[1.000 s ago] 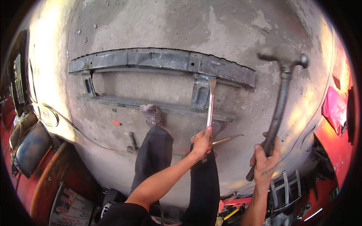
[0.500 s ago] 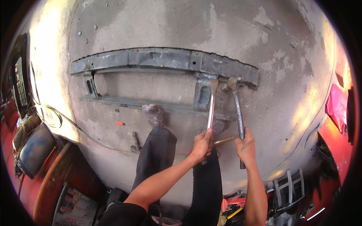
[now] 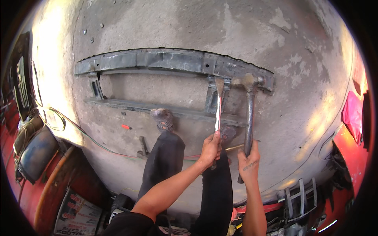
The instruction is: The person uses a hammer and metal bar to strike and adjust a curved metal frame on the floor, then uses a welding torch to heat and weld a section of the frame. The person repeatedly strikes the frame and applies heat to specific areas.
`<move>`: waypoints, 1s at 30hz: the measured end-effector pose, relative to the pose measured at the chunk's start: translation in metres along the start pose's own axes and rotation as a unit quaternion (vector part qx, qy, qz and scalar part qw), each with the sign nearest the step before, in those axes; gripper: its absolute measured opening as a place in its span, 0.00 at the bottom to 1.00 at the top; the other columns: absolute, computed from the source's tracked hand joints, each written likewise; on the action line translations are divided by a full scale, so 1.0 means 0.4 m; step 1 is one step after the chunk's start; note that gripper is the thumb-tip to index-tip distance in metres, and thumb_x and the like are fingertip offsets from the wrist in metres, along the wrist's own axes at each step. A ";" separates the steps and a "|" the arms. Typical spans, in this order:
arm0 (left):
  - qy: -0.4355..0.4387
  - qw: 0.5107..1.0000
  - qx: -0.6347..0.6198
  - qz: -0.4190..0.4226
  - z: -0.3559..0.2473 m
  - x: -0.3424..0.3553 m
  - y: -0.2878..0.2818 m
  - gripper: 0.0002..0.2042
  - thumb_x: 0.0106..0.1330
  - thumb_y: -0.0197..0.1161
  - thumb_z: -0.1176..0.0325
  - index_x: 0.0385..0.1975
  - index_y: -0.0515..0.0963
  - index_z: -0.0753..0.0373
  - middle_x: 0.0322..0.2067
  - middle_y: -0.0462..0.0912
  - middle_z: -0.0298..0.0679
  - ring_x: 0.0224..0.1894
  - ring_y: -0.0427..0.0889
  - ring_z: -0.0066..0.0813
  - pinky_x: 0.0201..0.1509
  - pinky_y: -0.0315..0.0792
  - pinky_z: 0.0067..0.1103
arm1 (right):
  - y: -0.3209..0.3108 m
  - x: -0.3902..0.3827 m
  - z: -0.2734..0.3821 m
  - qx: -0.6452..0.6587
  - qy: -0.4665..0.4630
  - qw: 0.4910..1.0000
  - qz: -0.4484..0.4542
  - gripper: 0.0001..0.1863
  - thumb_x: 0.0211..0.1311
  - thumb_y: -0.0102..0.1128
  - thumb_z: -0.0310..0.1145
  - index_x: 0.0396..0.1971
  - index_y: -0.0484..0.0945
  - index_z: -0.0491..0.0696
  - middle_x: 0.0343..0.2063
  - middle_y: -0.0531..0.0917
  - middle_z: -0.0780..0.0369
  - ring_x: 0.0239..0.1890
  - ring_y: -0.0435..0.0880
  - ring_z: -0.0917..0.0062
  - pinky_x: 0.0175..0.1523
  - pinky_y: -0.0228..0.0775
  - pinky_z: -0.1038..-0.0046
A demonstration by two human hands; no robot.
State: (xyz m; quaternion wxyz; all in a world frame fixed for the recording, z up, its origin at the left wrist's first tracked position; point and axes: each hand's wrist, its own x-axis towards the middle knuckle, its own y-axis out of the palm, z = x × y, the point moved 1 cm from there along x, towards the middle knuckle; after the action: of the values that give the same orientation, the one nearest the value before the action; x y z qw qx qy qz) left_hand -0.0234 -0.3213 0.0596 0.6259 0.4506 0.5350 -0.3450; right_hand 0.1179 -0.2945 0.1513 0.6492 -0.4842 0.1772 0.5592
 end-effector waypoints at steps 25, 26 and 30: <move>-0.010 0.999 0.015 -0.049 -0.001 -0.059 -0.086 0.22 0.79 0.50 0.46 0.39 0.77 0.60 0.15 0.65 0.26 0.11 0.62 0.16 0.12 0.57 0.19 | 0.158 -0.029 -0.031 -0.036 0.166 0.981 0.091 0.15 0.65 0.55 0.25 0.50 0.67 0.41 0.17 0.76 0.58 0.11 0.77 0.74 0.15 0.68 0.69; -0.023 0.997 0.005 -0.067 -0.014 -0.053 -0.109 0.22 0.79 0.50 0.45 0.41 0.79 0.60 0.15 0.65 0.27 0.11 0.63 0.17 0.12 0.57 0.19 | 0.168 -0.021 -0.020 -0.055 0.170 0.979 0.100 0.15 0.65 0.54 0.25 0.50 0.67 0.41 0.17 0.76 0.57 0.11 0.77 0.73 0.15 0.68 0.68; 0.031 0.999 0.029 -0.024 -0.006 -0.065 -0.082 0.20 0.77 0.54 0.46 0.43 0.73 0.59 0.16 0.64 0.27 0.12 0.59 0.15 0.13 0.55 0.19 | 0.152 -0.009 0.067 -0.126 0.144 0.976 0.102 0.16 0.64 0.55 0.25 0.49 0.67 0.40 0.22 0.80 0.53 0.14 0.80 0.67 0.18 0.70 0.65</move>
State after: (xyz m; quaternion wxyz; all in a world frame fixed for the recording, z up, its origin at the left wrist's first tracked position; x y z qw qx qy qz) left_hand -0.0591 -0.3321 0.0786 0.5872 0.4657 0.5548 -0.3611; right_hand 0.0538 -0.2801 0.1404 0.4897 -0.6172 0.2458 0.5646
